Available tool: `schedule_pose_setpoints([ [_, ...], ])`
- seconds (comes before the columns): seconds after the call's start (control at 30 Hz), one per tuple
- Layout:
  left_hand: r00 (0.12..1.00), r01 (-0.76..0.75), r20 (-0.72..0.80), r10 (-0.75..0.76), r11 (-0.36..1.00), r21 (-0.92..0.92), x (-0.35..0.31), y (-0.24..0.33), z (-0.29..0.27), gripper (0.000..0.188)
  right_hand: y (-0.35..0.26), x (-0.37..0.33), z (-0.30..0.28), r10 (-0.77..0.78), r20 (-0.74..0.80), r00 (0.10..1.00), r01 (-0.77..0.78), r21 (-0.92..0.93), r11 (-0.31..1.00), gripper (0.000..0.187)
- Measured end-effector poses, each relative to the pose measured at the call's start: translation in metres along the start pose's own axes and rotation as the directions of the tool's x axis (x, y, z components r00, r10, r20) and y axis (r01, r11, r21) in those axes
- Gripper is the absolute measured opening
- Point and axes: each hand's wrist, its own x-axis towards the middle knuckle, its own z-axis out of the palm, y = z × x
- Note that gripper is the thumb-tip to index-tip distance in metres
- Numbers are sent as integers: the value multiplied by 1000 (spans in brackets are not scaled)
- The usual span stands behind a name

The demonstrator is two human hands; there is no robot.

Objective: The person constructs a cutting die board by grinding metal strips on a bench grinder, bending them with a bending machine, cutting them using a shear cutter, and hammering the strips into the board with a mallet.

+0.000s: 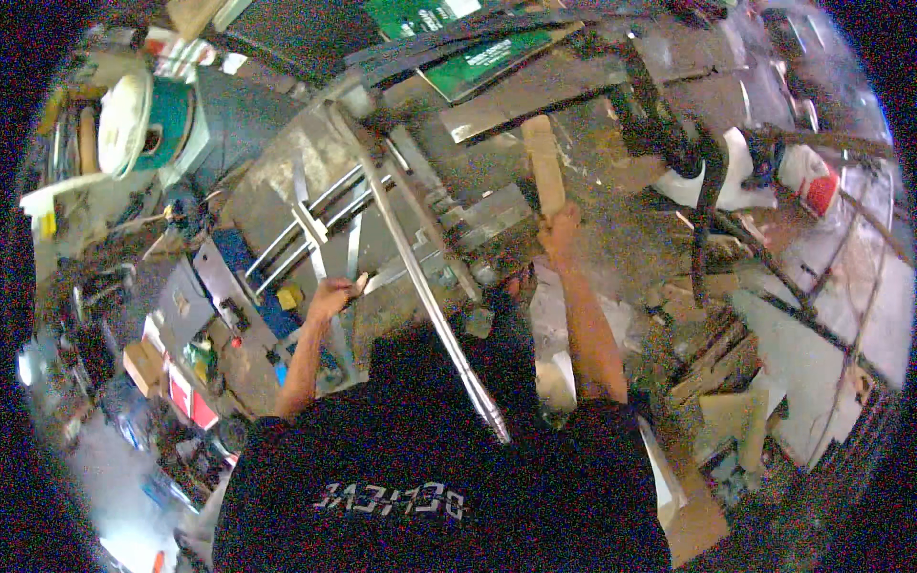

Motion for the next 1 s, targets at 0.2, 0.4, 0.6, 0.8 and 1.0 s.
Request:
schedule_pose_setpoints([
  [0.2,963,-102,-254,86,993,-52,-25,-26,10,46,-18,-108,-117,-235,-41,971,235,336,912,59],
  [0.4,934,-194,-301,191,981,22,-18,-15,16,50,-69,-177,-170,-111,377,920,72,116,991,65],
  [0.6,933,-125,-335,133,991,46,-21,5,7,46,-55,-185,-141,-143,356,924,103,128,986,68],
  [0.8,677,-526,-502,539,831,182,-7,-2,27,29,-61,-119,-83,-96,-163,982,132,227,965,87],
  [1.0,732,-333,-543,411,912,241,-16,47,58,51,-59,-33,-38,379,21,925,-373,241,896,67],
])
